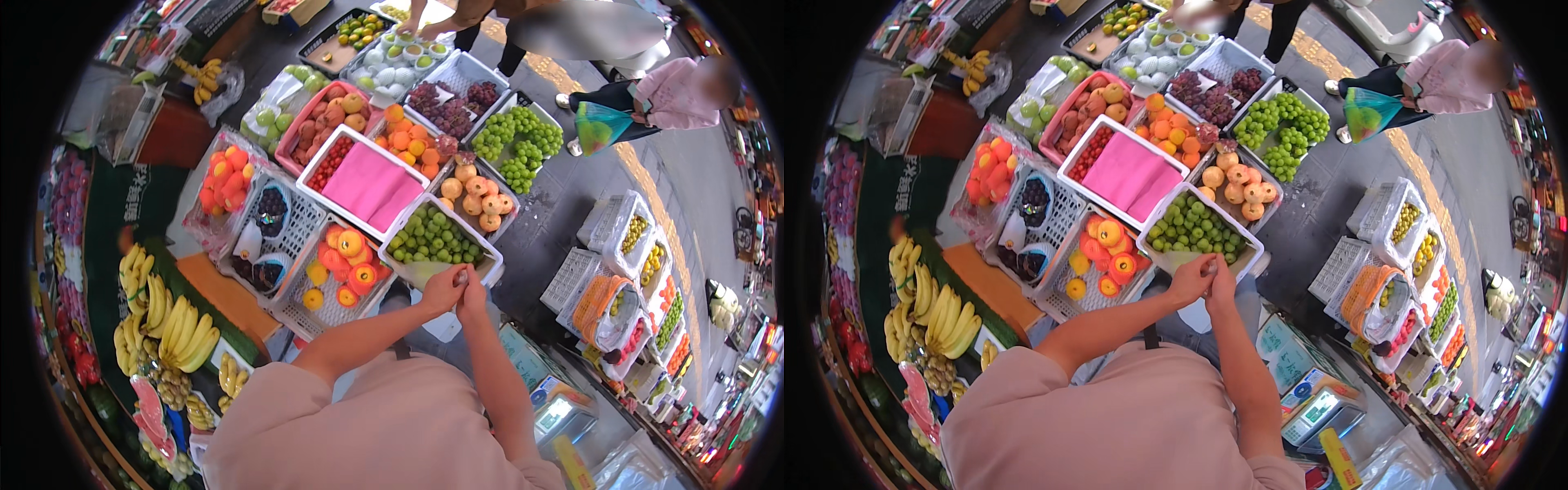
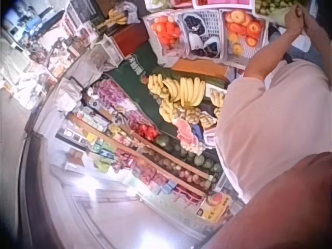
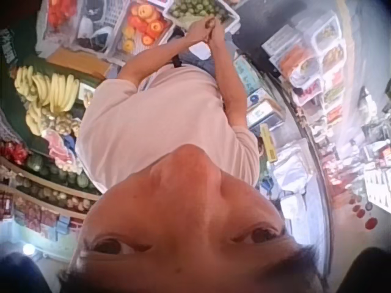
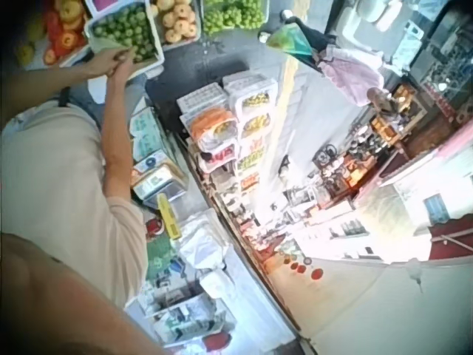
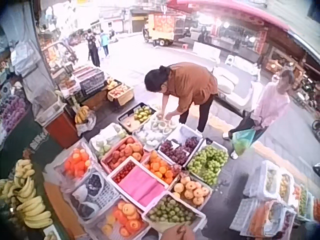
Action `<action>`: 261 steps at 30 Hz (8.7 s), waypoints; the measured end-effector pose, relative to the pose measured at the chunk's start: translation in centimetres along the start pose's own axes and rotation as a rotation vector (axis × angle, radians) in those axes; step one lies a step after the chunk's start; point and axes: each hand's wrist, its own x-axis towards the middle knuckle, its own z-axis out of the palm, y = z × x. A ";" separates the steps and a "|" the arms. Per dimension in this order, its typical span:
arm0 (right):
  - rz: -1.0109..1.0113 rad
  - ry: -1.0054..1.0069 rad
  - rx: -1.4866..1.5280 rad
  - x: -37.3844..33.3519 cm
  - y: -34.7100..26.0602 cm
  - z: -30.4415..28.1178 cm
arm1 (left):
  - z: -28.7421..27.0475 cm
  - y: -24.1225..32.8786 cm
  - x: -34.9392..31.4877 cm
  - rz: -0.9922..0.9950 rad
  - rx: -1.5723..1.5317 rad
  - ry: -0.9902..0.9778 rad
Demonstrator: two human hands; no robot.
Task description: The person selects green fruits from a display, places them into a plastic bag, weighs the bag on a scale, and then wraps a sliced watermelon half in plastic wrap. The person hands the bag of fruit to a customer and holds the wrapped watermelon.
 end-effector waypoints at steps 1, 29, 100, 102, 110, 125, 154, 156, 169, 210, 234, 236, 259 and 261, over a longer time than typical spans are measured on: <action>-0.049 0.042 -0.050 0.3 1.0 -0.8 | 0.3 -0.9 -0.1 -0.005 -0.015 -0.008; -0.810 -0.091 -0.917 -6.6 0.5 -12.8 | 2.0 0.0 -2.6 0.105 0.035 -0.118; -0.140 -0.260 -0.133 28.2 -34.1 19.6 | -16.0 12.8 35.1 -0.226 -0.868 0.372; -0.148 -0.241 -0.149 27.8 -34.0 19.6 | -16.0 12.8 35.1 -0.229 -0.863 0.384; -0.165 -0.236 -0.094 27.1 -33.8 20.1 | -16.3 13.0 35.1 -0.206 -0.850 0.445; -0.234 -0.193 -0.126 27.2 -33.0 20.0 | -16.2 13.3 33.5 -0.181 -0.832 0.434; -0.161 -0.266 -0.115 23.8 -31.2 18.4 | -16.6 13.2 31.4 -0.196 -0.835 0.453; -0.163 -0.300 -0.104 23.5 -30.9 19.0 | -17.0 12.7 31.5 -0.209 -0.797 0.482; -0.170 -0.260 -0.101 22.7 -30.6 18.2 | -16.6 15.1 29.3 -0.210 -0.714 0.516; -0.218 -0.248 -0.132 19.8 -30.3 14.7 | -14.3 15.5 27.3 -0.169 -0.702 0.501; -0.188 -0.278 -0.147 21.2 -29.2 15.4 | -15.6 14.4 26.7 -0.138 -0.767 0.473; -0.191 -0.287 -0.153 20.7 -29.2 15.6 | -15.8 14.4 26.9 -0.151 -0.765 0.483; -0.175 -0.310 -0.166 20.4 -29.1 15.0 | -15.7 13.4 26.8 -0.137 -0.829 0.460; -0.172 -0.312 -0.159 20.3 -29.1 14.8 | -15.6 13.5 26.6 -0.138 -0.832 0.450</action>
